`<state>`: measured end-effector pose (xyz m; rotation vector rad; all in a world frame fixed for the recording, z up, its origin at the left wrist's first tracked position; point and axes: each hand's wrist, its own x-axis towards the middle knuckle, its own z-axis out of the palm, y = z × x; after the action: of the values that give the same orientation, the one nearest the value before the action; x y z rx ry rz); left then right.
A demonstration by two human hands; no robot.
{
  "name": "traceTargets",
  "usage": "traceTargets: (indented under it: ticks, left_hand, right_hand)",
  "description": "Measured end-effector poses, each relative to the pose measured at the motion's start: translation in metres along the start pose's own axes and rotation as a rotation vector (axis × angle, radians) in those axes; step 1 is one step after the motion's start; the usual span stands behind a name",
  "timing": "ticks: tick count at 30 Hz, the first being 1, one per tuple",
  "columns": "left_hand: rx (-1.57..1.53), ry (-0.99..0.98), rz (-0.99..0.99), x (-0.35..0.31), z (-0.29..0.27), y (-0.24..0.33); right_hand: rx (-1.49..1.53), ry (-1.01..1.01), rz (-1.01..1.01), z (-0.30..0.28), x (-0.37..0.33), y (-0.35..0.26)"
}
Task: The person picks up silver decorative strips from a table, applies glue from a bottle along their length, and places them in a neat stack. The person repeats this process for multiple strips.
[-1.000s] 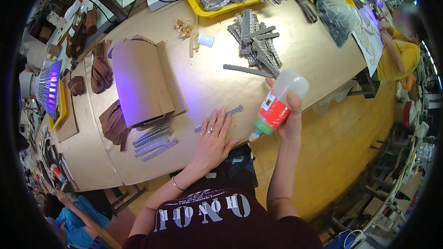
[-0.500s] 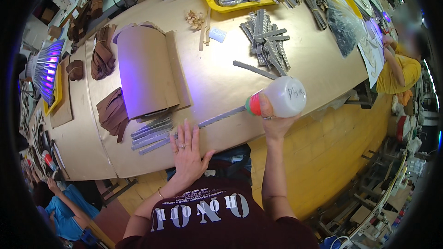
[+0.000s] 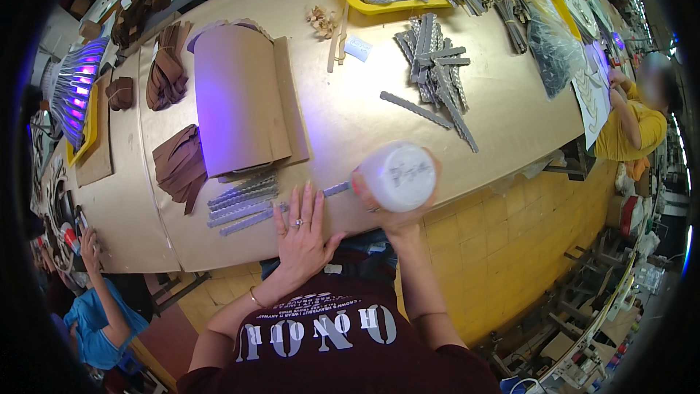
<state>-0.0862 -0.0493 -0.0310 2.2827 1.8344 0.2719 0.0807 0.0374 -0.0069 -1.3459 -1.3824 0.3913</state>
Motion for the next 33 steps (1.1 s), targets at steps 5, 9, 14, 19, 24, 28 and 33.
traceTargets:
  ticks: [5,9,14,19,24,28,33]
  left_hand:
    - [0.008,-0.012,0.007,-0.001,0.001,-0.001]
    - [0.011,0.004,0.014,-0.001,0.003,-0.001]
    - [0.057,0.039,0.025,0.0,0.004,0.0]
    - [0.078,0.038,0.036,0.001,0.004,0.0]
    - [0.08,0.036,0.035,0.0,0.005,-0.001]
    - [0.072,0.018,0.025,0.0,0.005,-0.001]
    - [0.053,0.038,0.023,0.001,0.006,0.0]
  right_hand:
    - [0.041,-0.126,-0.047,0.024,-0.028,-0.003]
    - [-0.057,-0.162,-0.152,0.019,-0.037,0.005]
    - [-0.284,-0.03,-0.309,-0.005,-0.015,0.022]
    - [-0.152,0.182,-0.061,-0.02,0.006,0.021]
    - [-0.097,-0.066,-0.107,0.009,-0.035,0.023]
    - [-0.072,-0.214,-0.227,0.017,-0.063,0.031]
    - [-0.148,-0.111,-0.152,-0.003,-0.039,0.033]
